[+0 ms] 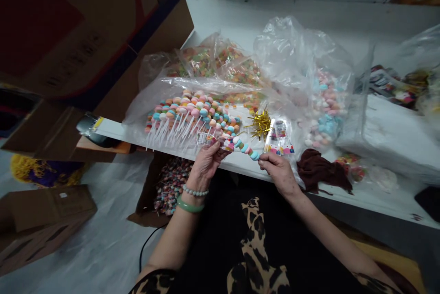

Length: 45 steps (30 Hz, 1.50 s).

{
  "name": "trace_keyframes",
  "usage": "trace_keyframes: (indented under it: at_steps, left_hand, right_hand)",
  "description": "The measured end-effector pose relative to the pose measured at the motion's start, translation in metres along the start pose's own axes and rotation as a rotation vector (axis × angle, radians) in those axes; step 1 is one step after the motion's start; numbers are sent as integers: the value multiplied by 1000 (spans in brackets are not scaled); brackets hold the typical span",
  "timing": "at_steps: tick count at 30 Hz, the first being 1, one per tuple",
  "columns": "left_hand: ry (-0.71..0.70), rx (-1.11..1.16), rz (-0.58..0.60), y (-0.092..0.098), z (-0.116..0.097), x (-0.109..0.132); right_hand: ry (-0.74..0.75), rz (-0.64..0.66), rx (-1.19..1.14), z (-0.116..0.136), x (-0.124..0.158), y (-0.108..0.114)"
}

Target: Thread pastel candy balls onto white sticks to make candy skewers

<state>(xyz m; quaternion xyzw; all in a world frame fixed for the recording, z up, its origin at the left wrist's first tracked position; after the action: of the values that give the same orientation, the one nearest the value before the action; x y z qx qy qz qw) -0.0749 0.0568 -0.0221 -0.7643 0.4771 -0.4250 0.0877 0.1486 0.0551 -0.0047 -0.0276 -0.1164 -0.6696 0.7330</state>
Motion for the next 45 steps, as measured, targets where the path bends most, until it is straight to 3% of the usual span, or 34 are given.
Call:
trace_keyframes:
  at_steps: [4, 6, 10, 14, 22, 24, 28, 30, 32, 35, 40, 45]
  left_hand:
    - [45, 117, -158, 5, 6, -2]
    - [29, 144, -180, 3, 7, -2]
    - [-68, 143, -78, -10, 6, 3]
    - [-143, 89, 5, -17, 2, 9]
    - [-252, -118, 111, -31, 2, 19]
    - [-267, -148, 98, -34, 6, 19]
    - [-290, -202, 9, -34, 14, 17]
    - [-282, -185, -4, -34, 16, 16]
    - [-270, -134, -22, -32, 16, 14]
    - [-223, -40, -76, -24, 13, 8]
    - [37, 83, -84, -17, 14, -4]
    - [181, 191, -145, -22, 11, -3]
  right_hand:
    - [-191, 23, -261, -1, 2, -11]
    - [-250, 43, -386, 7, 2, -20]
    - [-197, 67, -443, 28, -5, -37]
    - [-171, 38, -449, 33, -13, -47]
    - [-357, 232, -617, 30, -17, -54]
    - [-379, 255, -628, 27, -20, -58]
    - [-362, 121, -720, 19, -28, -64]
    - [-363, 115, -761, 17, -32, -67]
    - [-363, 129, -792, 18, -37, -63]
    - [-327, 91, -797, 22, -42, -40]
    - [-240, -40, -569, 26, -28, 4]
    - [-265, 7, -453, 17, 4, 4]
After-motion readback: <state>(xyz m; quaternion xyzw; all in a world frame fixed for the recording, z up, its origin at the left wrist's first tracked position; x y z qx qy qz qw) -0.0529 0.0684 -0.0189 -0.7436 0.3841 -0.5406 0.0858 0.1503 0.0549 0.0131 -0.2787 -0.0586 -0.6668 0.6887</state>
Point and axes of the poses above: each hand's wrist, its own x-axis away from the middle knuckle, its own y-axis out of the back of the hand, z = x × y, the point moved 5 cm from there along -x, towards the middle knuckle, and after that the axes turned 6 degrees about -z, right-handed, at the moved point
